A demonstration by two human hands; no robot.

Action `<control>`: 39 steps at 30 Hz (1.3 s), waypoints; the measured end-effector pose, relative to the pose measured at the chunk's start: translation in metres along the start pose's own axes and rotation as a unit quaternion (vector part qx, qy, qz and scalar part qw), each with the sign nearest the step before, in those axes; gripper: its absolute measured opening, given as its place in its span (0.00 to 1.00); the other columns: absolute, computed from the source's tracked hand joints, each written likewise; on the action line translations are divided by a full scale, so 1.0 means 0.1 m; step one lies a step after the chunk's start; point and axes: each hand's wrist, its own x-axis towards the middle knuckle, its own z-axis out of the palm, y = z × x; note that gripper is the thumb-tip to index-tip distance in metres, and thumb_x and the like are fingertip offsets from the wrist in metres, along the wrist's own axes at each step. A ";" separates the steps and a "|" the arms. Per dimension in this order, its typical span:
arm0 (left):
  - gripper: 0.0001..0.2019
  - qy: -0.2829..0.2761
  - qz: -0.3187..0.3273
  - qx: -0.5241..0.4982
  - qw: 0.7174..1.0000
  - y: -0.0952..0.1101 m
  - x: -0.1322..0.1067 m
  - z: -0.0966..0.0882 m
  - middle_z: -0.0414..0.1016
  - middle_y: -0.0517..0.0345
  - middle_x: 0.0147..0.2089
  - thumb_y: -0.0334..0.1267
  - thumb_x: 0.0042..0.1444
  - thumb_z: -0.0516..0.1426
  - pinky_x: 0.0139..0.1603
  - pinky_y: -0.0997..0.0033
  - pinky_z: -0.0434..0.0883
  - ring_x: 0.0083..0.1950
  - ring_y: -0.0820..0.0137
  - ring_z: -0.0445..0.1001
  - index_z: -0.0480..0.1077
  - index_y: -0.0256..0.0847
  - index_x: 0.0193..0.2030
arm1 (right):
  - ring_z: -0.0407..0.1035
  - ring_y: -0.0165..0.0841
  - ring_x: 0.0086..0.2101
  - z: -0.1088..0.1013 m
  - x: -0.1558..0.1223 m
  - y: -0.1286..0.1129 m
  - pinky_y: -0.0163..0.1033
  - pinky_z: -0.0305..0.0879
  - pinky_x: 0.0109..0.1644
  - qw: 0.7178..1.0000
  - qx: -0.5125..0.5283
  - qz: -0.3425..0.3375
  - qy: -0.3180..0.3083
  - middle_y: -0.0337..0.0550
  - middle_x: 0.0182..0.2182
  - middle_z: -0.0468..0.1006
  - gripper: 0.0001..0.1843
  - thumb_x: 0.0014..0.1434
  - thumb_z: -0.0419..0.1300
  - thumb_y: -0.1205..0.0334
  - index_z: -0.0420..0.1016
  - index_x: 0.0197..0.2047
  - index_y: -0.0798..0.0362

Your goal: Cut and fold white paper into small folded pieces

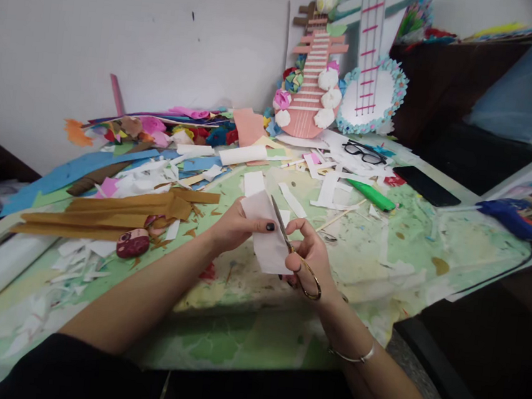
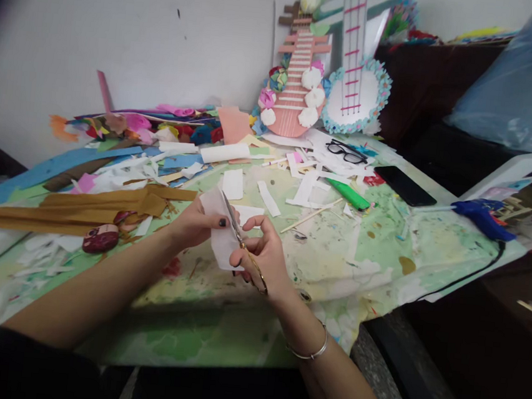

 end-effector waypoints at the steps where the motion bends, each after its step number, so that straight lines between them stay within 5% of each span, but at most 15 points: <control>1: 0.14 0.005 -0.002 0.001 1.000 0.00 0.00 0.00 0.76 0.56 0.26 0.38 0.36 0.70 0.27 0.74 0.68 0.26 0.71 0.72 0.75 0.34 0.29 | 0.54 0.20 0.10 0.00 0.00 0.00 0.23 0.50 0.10 1.000 -0.001 0.002 0.002 0.24 0.14 0.69 0.40 0.34 0.71 0.37 0.52 0.39 0.47; 11: 0.16 0.020 -0.017 0.003 1.000 -0.05 0.00 -0.01 0.77 0.56 0.28 0.37 0.35 0.71 0.29 0.72 0.70 0.28 0.70 0.74 0.75 0.34 0.31 | 0.50 0.20 0.10 -0.05 0.01 0.06 0.24 0.47 0.11 0.998 -0.043 -0.054 -0.011 0.22 0.12 0.62 0.30 0.48 0.64 0.38 0.54 0.41 0.47; 23: 0.15 0.026 -0.028 -0.007 0.999 -0.06 -0.01 0.01 0.76 0.56 0.27 0.37 0.33 0.71 0.28 0.71 0.68 0.27 0.70 0.72 0.76 0.36 0.30 | 0.51 0.21 0.09 -0.04 0.04 -0.03 0.25 0.43 0.10 0.999 -0.043 -0.017 0.008 0.22 0.13 0.65 0.35 0.39 0.70 0.40 0.52 0.38 0.46; 32: 0.14 0.006 -0.032 0.013 0.999 -0.08 -0.01 0.03 0.77 0.55 0.28 0.36 0.35 0.70 0.29 0.72 0.69 0.27 0.70 0.73 0.76 0.34 0.30 | 0.51 0.20 0.08 -0.03 0.03 -0.07 0.24 0.43 0.10 0.998 -0.047 -0.033 0.015 0.23 0.12 0.68 0.32 0.42 0.69 0.44 0.52 0.36 0.47; 36: 0.17 0.058 -0.033 0.003 0.998 -0.09 0.03 -0.05 0.78 0.56 0.29 0.38 0.33 0.71 0.31 0.71 0.71 0.28 0.71 0.73 0.75 0.35 0.32 | 0.48 0.20 0.09 -0.15 0.05 -0.11 0.25 0.44 0.11 0.994 -0.048 -0.090 0.028 0.25 0.12 0.67 0.25 0.52 0.64 0.43 0.53 0.39 0.47; 39: 0.20 0.112 -0.036 0.076 0.990 -0.03 0.16 -0.29 0.79 0.52 0.35 0.38 0.33 0.71 0.36 0.70 0.72 0.34 0.68 0.75 0.75 0.35 0.36 | 0.47 0.21 0.09 -0.32 0.04 -0.21 0.26 0.46 0.12 0.988 -0.055 -0.119 0.076 0.25 0.12 0.65 0.19 0.58 0.60 0.47 0.55 0.42 0.47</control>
